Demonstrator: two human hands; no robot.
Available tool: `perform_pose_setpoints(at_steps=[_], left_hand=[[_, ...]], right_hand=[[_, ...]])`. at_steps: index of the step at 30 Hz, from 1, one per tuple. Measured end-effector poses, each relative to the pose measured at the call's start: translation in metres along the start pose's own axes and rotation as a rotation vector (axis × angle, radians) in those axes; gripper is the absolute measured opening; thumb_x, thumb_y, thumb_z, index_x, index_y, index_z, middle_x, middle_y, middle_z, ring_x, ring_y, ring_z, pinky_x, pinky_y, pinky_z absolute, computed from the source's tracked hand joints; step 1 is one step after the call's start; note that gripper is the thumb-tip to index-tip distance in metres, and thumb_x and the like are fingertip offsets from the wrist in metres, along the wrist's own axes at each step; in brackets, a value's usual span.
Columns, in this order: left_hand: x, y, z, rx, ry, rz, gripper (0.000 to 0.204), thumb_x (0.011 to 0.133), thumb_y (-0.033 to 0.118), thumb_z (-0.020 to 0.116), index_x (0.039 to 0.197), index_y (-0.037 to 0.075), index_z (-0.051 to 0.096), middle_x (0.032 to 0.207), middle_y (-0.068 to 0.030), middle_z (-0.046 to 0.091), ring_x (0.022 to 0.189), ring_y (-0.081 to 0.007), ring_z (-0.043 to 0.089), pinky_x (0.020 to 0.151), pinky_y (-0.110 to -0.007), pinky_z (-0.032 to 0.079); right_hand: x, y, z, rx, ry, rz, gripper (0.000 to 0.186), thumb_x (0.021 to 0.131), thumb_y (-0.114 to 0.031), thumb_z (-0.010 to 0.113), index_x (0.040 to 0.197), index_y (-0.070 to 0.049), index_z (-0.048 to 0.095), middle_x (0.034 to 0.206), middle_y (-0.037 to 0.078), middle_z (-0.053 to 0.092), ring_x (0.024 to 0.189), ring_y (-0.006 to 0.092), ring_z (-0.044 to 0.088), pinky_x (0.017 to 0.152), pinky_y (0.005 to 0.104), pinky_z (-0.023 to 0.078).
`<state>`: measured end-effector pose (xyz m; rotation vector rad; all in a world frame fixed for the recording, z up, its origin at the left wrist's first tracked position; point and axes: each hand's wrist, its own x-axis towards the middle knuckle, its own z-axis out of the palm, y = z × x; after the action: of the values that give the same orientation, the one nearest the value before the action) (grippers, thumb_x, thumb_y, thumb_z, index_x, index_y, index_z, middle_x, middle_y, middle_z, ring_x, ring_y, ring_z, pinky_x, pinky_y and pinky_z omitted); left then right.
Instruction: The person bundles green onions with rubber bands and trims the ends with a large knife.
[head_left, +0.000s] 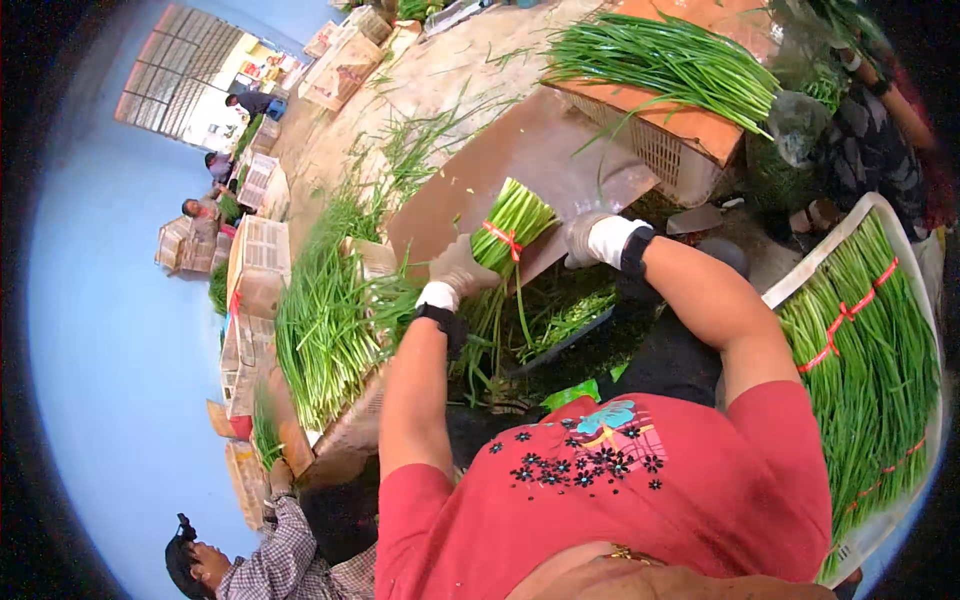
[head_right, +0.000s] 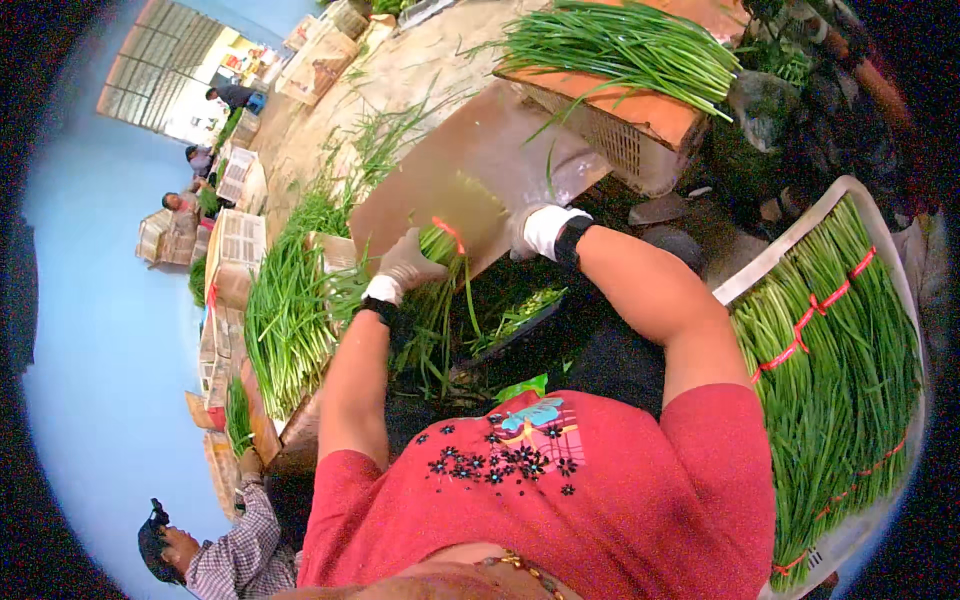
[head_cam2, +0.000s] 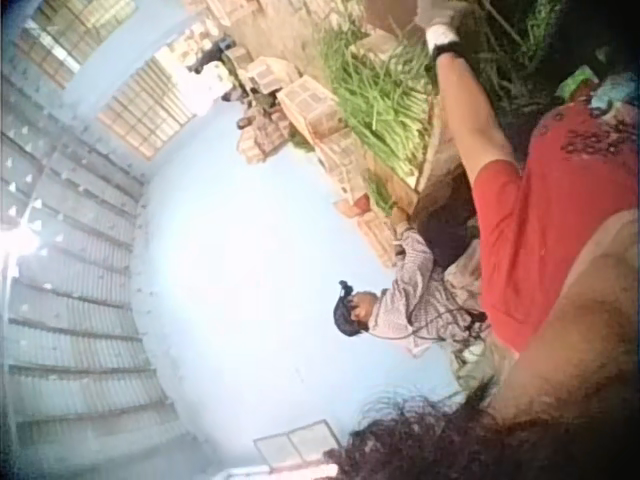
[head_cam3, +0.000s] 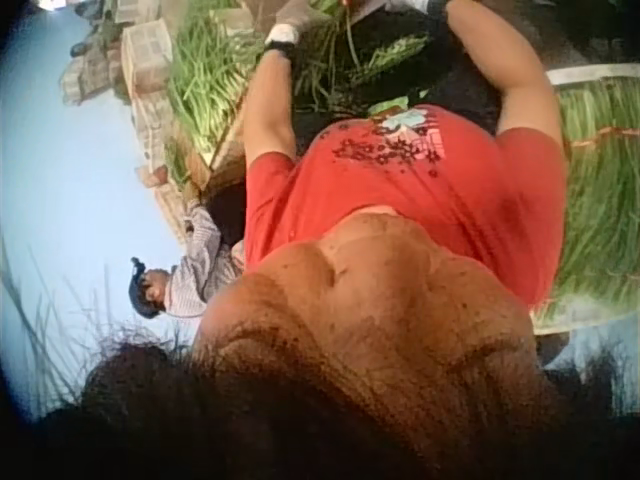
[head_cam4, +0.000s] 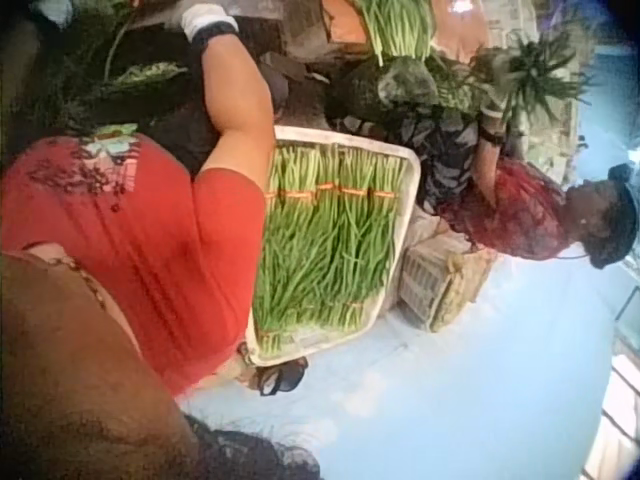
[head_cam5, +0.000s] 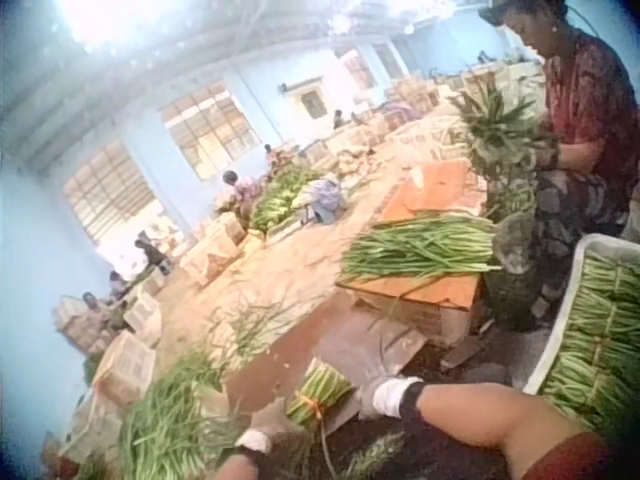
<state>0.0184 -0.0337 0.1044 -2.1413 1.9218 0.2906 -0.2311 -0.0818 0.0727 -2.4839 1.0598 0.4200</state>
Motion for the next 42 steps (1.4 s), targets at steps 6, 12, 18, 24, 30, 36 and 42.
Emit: perform_pose_setpoints(at_steps=[6, 12, 18, 24, 30, 36, 42], left_hand=[[-0.069, 0.035, -0.023, -0.313, 0.391, -0.021, 0.068, 0.063, 0.041, 0.080, 0.116, 0.004, 0.060, 0.109, -0.0205, 0.066, 0.104, -0.0383, 0.065, 0.086, -0.046, 0.052], [-0.132, 0.052, -0.060, -0.855, 0.666, 0.163, 0.057, 0.064, 0.020, 0.081, 0.113, 0.000, 0.058, 0.100, -0.0141, 0.067, 0.092, -0.0250, 0.065, 0.084, -0.036, 0.050], [-0.140, 0.083, -0.059, -1.446, 0.598, 0.451, 0.060, 0.068, 0.008, 0.076, 0.124, 0.001, 0.055, 0.112, -0.0066, 0.065, 0.101, -0.0203, 0.063, 0.090, -0.035, 0.051], [-0.126, 0.090, -0.036, -1.334, 0.782, 0.723, 0.080, 0.071, 0.014, 0.082, 0.139, 0.003, 0.043, 0.132, -0.0100, 0.057, 0.122, -0.0234, 0.055, 0.103, -0.040, 0.046], [-0.143, 0.099, -0.051, -1.278, 0.760, 0.737, 0.085, 0.065, 0.022, 0.090, 0.135, 0.003, 0.048, 0.131, -0.0128, 0.058, 0.119, -0.0259, 0.056, 0.104, -0.039, 0.044], [-0.184, 0.085, -0.084, -0.433, 1.516, 0.546, 0.053, 0.061, 0.021, 0.087, 0.107, 0.008, 0.064, 0.104, -0.0115, 0.060, 0.094, -0.0308, 0.059, 0.084, -0.043, 0.046], [-0.167, 0.094, -0.114, -0.380, 1.377, 0.365, 0.025, 0.070, 0.019, 0.081, 0.089, 0.008, 0.067, 0.074, -0.0106, 0.060, 0.070, -0.0313, 0.059, 0.064, -0.042, 0.046]], right_hand=[[-0.015, 0.005, 0.003, 0.007, -0.042, -0.059, 0.053, 0.080, -0.050, 0.067, 0.114, -0.009, 0.072, 0.114, 0.015, 0.070, 0.106, 0.0324, 0.066, 0.092, 0.0437, 0.051], [-0.057, -0.013, -0.032, 0.675, 0.388, -0.533, 0.059, 0.079, -0.032, 0.071, 0.130, -0.005, 0.055, 0.109, 0.008, 0.067, 0.095, 0.0151, 0.059, 0.083, 0.0343, 0.050], [-0.079, -0.051, -0.041, 0.709, 0.632, -0.744, 0.078, 0.066, -0.019, 0.077, 0.137, -0.003, 0.049, 0.127, 0.012, 0.062, 0.117, 0.0216, 0.056, 0.107, 0.0372, 0.041], [-0.077, -0.044, -0.030, 0.883, 0.608, -0.743, 0.076, 0.068, -0.025, 0.086, 0.134, -0.005, 0.055, 0.127, 0.010, 0.064, 0.118, 0.0205, 0.057, 0.106, 0.0372, 0.042], [-0.069, -0.035, -0.021, 0.891, 0.741, -0.721, 0.071, 0.070, -0.026, 0.087, 0.131, -0.006, 0.057, 0.124, 0.007, 0.065, 0.114, 0.0195, 0.059, 0.101, 0.0369, 0.046], [-0.045, -0.052, -0.018, 0.983, 0.841, -0.528, 0.065, 0.074, -0.023, 0.084, 0.131, -0.007, 0.057, 0.119, 0.008, 0.067, 0.107, 0.0182, 0.063, 0.094, 0.0354, 0.051], [-0.074, -0.070, -0.019, 1.050, 0.851, -0.397, 0.066, 0.070, -0.020, 0.085, 0.129, -0.005, 0.059, 0.117, 0.009, 0.069, 0.107, 0.0184, 0.064, 0.092, 0.0365, 0.052]])
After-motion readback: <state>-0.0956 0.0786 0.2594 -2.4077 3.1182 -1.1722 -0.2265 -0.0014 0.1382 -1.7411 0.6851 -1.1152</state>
